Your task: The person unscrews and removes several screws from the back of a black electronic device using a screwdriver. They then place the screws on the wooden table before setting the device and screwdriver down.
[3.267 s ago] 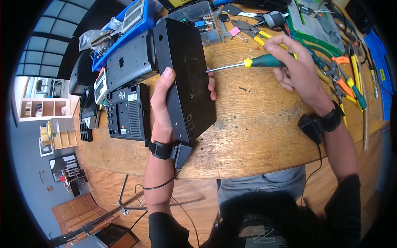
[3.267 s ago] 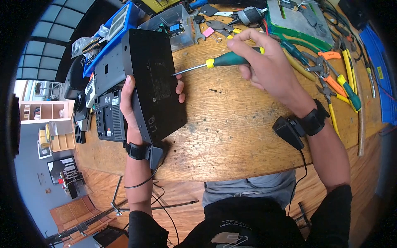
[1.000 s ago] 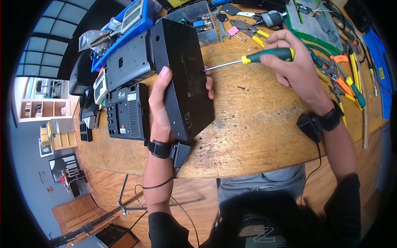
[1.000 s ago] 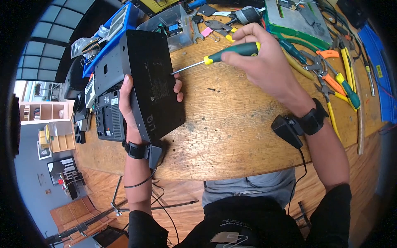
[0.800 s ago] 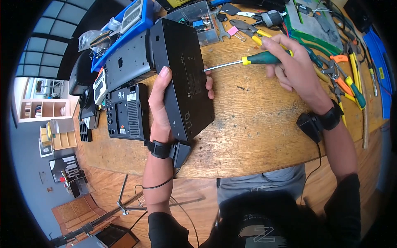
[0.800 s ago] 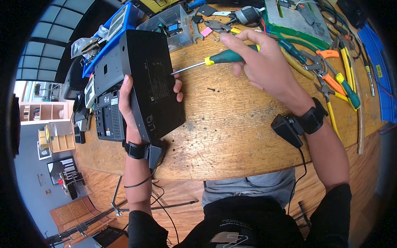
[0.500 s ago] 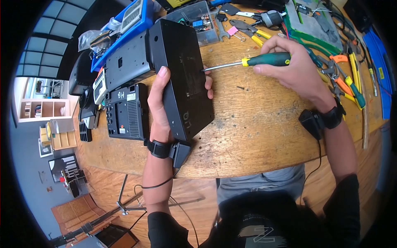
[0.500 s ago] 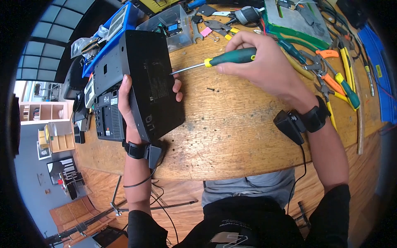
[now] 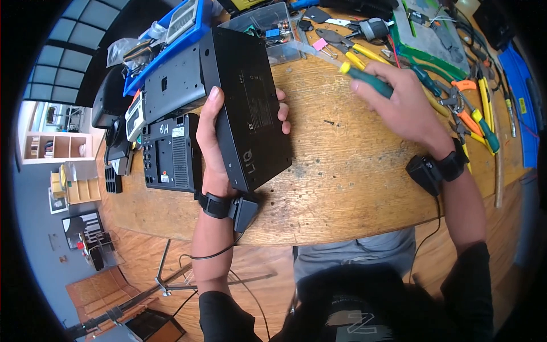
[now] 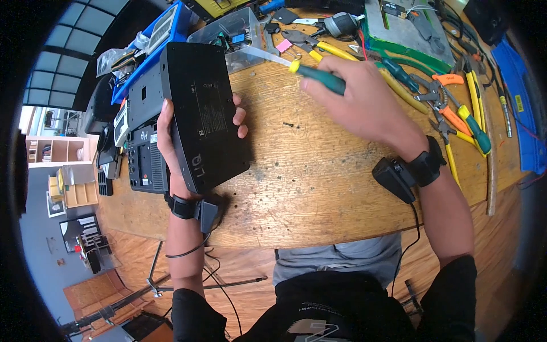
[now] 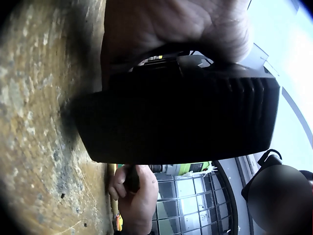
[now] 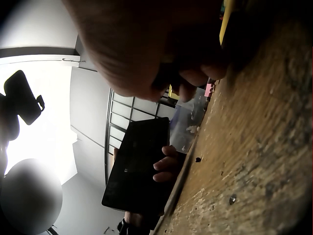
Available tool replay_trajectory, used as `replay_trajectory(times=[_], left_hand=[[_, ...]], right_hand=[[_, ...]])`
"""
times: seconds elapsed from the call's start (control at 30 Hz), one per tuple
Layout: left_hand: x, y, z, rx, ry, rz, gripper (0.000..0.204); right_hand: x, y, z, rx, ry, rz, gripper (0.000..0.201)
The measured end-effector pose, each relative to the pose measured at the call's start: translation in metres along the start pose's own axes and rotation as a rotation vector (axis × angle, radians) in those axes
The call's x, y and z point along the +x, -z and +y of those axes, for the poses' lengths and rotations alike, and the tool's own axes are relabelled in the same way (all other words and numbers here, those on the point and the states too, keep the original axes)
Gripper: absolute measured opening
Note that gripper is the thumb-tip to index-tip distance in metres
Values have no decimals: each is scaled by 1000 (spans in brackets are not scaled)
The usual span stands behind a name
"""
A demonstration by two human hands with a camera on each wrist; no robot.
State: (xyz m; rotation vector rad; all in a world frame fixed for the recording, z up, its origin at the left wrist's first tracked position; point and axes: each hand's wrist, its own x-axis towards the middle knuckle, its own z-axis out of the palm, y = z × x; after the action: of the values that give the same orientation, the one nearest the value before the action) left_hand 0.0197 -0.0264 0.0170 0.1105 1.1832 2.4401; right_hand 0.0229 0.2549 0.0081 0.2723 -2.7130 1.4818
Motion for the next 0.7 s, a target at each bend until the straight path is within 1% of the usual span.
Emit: replay_trajectory(times=[0.1,0.2,0.3,0.37,0.4,0.5,0.63,0.7], left_hand=[[0,4,-2,26,12,-49,82],[0,2,-5,96,37,-74,81],[-3,-6,-13,93,73,-88,79],[-4,-13,-15,90,84,-81,77],[-5,-17,-15,137,84,-81,77],[-9,-28,-13,266,99,-74,75],[-12,-30,-13,358,110,-59,74],[-14,-30,-15,352,125,-52,73]], right_hand=[[2,-2,1,253,43,78,27],[3,-15,10,359,95,24,24],[-5,-15,1,95,147,-76,16],[-10,-23,-10,332,123,-144,11],[-13,-27,-13,454,109,-174,10],[-15,-33,-13,549,43,-288,9],[-18,-36,-18,454,45,-235,10],[-17,-36,-17,426,48,-222,11]])
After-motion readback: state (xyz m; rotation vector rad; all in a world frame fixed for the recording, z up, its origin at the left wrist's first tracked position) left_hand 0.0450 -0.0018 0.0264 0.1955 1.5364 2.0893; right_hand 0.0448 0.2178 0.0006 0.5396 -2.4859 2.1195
